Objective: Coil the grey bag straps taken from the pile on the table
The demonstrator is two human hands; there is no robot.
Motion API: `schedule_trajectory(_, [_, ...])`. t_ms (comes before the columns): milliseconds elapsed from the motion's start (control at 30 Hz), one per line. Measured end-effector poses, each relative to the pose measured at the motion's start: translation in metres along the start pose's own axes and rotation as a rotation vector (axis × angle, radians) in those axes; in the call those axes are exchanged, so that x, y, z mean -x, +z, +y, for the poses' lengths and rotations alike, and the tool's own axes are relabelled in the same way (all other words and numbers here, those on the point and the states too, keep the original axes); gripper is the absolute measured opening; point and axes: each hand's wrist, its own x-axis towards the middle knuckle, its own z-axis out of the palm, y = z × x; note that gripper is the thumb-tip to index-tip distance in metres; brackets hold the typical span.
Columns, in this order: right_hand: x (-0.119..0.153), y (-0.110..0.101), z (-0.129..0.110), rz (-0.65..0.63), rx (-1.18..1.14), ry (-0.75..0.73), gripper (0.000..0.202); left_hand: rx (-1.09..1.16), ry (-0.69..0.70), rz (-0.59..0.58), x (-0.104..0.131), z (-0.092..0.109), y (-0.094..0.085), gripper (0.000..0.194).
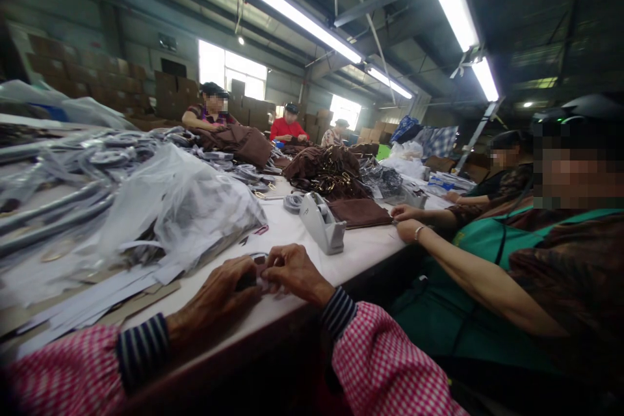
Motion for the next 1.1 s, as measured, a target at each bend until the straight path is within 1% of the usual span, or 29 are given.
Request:
schedule_trajectory(33, [-0.002,-0.003,-0.002,-0.025,0.013,0.005,0.008,0.035,-0.023,0.002,-0.001,0.001,0.0,0.014])
schedule_trajectory(67, [-0.004,-0.005,-0.004,-0.041,0.025,0.012,0.009,0.077,-0.045,0.004,-0.001,0.002,-0.001,0.017])
schedule_trajectory(133, [-0.006,-0.008,-0.008,-0.067,0.047,0.035,0.017,0.161,-0.085,0.012,-0.003,0.004,-0.001,0.04])
schedule_trajectory(167, [-0.008,-0.009,-0.011,-0.085,0.062,0.041,0.024,0.192,-0.102,0.019,-0.003,0.005,0.0,0.048])
schedule_trajectory(200, [-0.009,-0.01,-0.014,-0.111,0.086,0.042,0.032,0.212,-0.114,0.027,-0.003,0.005,0.0,0.053])
schedule_trajectory(267, [-0.014,-0.011,-0.019,-0.173,0.175,0.016,0.041,0.226,-0.128,0.033,-0.004,0.006,0.001,0.051])
schedule_trajectory(300, [-0.017,-0.012,-0.021,-0.194,0.246,-0.011,0.04,0.227,-0.132,0.034,-0.003,0.006,0.002,0.05])
schedule_trajectory(367, [-0.024,-0.013,-0.023,-0.208,0.379,-0.073,0.028,0.221,-0.138,0.032,-0.003,0.006,0.003,0.049])
schedule_trajectory(433, [-0.029,-0.014,-0.024,-0.199,0.459,-0.123,0.015,0.212,-0.145,0.036,-0.002,0.007,0.003,0.048])
schedule_trajectory(533, [-0.032,-0.016,-0.023,-0.201,0.479,-0.17,0.01,0.11,-0.123,0.063,-0.001,0.009,0.003,0.04])
schedule_trajectory(633, [-0.027,-0.016,-0.019,-0.191,0.487,-0.227,0.01,-0.141,-0.059,0.095,0.0,0.009,-0.001,0.025])
schedule_trajectory(700, [-0.022,-0.015,-0.015,-0.162,0.494,-0.261,0.01,-0.26,-0.025,0.071,0.0,0.008,-0.005,0.022])
schedule_trajectory(800, [-0.018,-0.015,-0.01,-0.139,0.49,-0.276,0.011,-0.254,0.013,-0.014,-0.002,0.005,-0.01,0.017])
schedule_trajectory(867, [-0.021,-0.017,-0.01,-0.179,0.481,-0.266,0.009,-0.2,0.027,-0.051,-0.004,0.005,-0.012,0.019])
schedule_trajectory(1000, [-0.036,-0.022,-0.019,-0.337,0.516,-0.241,0.006,-0.141,0.025,-0.066,-0.006,0.006,-0.011,0.026])
schedule_trajectory(1067, [-0.045,-0.022,-0.029,-0.422,0.641,-0.231,0.007,-0.131,0.016,-0.062,-0.005,0.004,-0.009,0.028])
schedule_trajectory(1100, [-0.048,-0.02,-0.034,-0.453,0.746,-0.238,0.006,-0.128,0.017,-0.057,-0.004,0.002,-0.008,0.028])
